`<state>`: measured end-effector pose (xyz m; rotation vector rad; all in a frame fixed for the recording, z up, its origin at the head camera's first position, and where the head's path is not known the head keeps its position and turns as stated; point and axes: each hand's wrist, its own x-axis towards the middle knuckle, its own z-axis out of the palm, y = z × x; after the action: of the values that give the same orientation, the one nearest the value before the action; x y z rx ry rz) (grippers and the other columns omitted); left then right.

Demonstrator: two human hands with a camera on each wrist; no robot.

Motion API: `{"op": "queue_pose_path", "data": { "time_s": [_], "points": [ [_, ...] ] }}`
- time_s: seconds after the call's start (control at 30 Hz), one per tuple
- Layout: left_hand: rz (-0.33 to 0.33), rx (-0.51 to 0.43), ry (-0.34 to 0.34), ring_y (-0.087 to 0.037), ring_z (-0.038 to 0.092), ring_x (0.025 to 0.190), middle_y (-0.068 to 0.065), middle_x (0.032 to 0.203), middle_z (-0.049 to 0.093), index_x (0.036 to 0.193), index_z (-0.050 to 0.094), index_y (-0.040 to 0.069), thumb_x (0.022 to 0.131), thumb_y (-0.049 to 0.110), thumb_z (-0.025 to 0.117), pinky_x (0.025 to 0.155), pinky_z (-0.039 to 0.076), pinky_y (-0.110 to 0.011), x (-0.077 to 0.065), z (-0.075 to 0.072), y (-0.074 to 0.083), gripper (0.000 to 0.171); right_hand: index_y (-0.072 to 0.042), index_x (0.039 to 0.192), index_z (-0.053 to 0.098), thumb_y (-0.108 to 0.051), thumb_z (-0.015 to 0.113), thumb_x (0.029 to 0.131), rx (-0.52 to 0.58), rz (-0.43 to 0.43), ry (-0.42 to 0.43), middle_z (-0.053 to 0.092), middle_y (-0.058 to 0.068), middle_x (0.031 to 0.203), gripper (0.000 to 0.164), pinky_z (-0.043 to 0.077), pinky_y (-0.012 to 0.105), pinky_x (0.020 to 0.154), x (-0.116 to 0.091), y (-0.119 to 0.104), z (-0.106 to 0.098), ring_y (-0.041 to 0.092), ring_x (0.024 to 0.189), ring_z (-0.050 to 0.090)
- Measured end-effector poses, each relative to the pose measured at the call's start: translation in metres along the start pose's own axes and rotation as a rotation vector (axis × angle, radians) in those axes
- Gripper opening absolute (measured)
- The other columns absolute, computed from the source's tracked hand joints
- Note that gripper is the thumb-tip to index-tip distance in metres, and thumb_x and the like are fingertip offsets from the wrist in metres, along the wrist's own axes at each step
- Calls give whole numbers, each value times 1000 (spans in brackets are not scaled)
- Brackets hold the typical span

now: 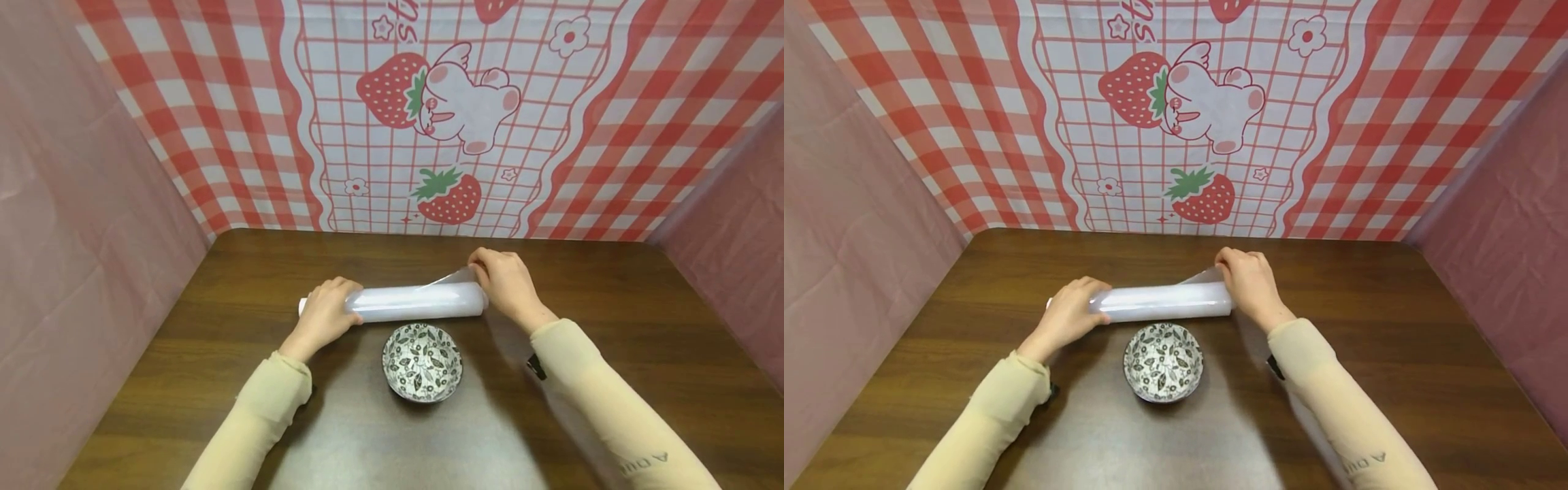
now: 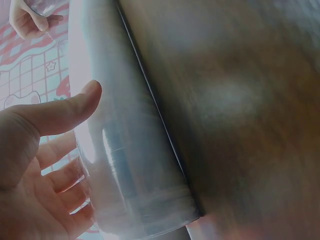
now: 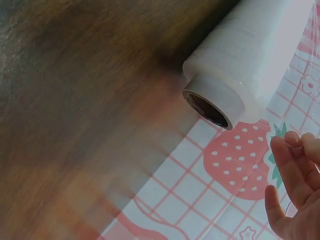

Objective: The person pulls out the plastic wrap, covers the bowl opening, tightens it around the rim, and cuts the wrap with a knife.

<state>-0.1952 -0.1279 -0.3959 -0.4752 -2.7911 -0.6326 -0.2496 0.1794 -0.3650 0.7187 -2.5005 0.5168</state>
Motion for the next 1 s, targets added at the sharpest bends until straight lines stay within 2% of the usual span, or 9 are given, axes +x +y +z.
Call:
{"op": "queue_pose_path", "data": {
  "time_s": [0.4,0.7,1.0],
  "points": [
    [63,5,-12,-27,58,90,-7,99,64,101,65,9,61,20,80,76,46,-41,7,4,11,44,-7,87,64,-9,61,85,16,64,-21,66,8,83,4,47,42,65,-10,8,-12,24,71,61],
    [82,16,-30,-26,58,90,-7,99,64,101,65,10,64,19,79,77,47,-41,16,6,19,41,-7,87,63,-9,61,85,13,106,-14,66,10,84,4,46,43,66,-14,12,-19,25,72,61],
    [100,62,-85,-27,57,92,-9,100,62,101,64,8,74,24,73,82,45,-41,23,3,29,32,-7,89,63,-11,60,86,20,151,-41,65,9,84,6,46,42,66,-14,14,-18,23,72,60]
  ]
}}
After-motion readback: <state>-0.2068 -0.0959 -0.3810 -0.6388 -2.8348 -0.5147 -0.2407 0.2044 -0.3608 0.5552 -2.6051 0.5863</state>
